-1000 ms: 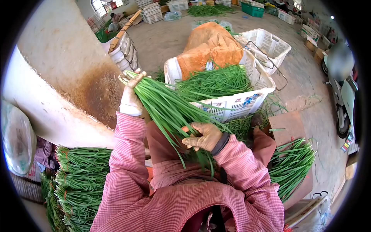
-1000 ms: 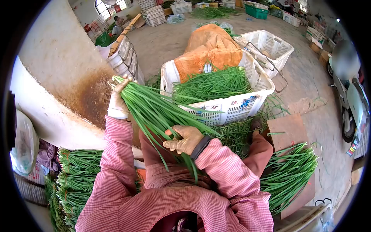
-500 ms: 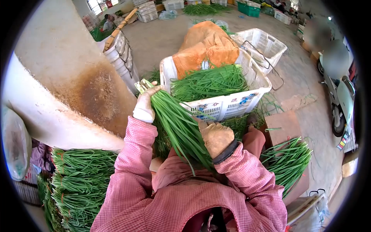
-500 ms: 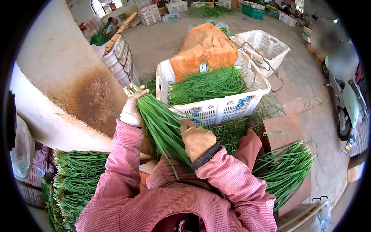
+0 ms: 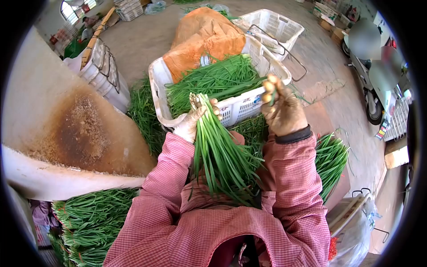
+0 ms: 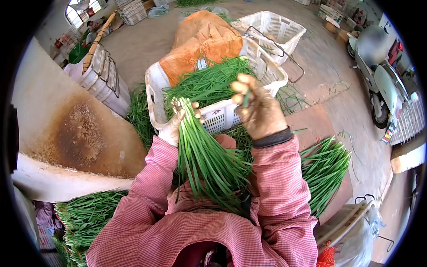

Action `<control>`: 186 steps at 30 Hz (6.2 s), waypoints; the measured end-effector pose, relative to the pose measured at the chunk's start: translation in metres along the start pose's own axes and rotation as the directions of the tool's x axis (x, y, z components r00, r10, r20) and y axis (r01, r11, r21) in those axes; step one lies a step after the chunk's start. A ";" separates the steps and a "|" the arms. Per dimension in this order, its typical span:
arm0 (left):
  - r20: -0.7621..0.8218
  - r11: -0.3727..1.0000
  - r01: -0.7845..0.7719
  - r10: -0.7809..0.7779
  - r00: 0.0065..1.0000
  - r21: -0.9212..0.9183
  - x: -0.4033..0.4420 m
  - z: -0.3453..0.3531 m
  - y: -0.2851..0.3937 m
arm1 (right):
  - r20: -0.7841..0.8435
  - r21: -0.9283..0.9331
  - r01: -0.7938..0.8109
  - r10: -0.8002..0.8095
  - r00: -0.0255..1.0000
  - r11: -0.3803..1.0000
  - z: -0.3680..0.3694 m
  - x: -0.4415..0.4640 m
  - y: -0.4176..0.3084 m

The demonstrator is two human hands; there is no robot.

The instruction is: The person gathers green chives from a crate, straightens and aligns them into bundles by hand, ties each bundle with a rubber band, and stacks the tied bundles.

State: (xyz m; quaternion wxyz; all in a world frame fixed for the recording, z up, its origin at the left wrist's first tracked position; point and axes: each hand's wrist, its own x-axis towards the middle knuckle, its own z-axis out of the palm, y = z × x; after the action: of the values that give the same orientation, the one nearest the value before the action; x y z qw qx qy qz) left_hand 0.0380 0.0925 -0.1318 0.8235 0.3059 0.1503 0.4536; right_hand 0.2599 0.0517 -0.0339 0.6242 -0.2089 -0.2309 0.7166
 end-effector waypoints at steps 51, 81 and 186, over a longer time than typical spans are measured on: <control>-0.206 0.815 -0.445 0.395 0.895 -0.371 -0.056 0.007 -0.011 | 0.260 -0.903 0.235 -0.023 0.965 -0.360 -0.011 -0.020 0.152; -0.289 0.855 0.147 0.003 0.957 0.497 -0.135 0.038 0.123 | 0.476 -0.867 0.302 0.476 0.740 0.397 0.064 -0.033 0.166; 0.010 0.815 0.552 -0.562 0.827 0.177 -0.061 0.040 -0.027 | 0.171 -0.549 -0.027 0.143 0.975 0.836 -0.051 -0.007 0.110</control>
State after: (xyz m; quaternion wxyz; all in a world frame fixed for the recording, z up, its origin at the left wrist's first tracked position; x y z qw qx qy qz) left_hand 0.0438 0.0156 -0.1198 0.8958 0.3300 0.2453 0.1690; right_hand 0.2029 0.0359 -0.1395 0.4796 -0.3122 -0.4778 0.6665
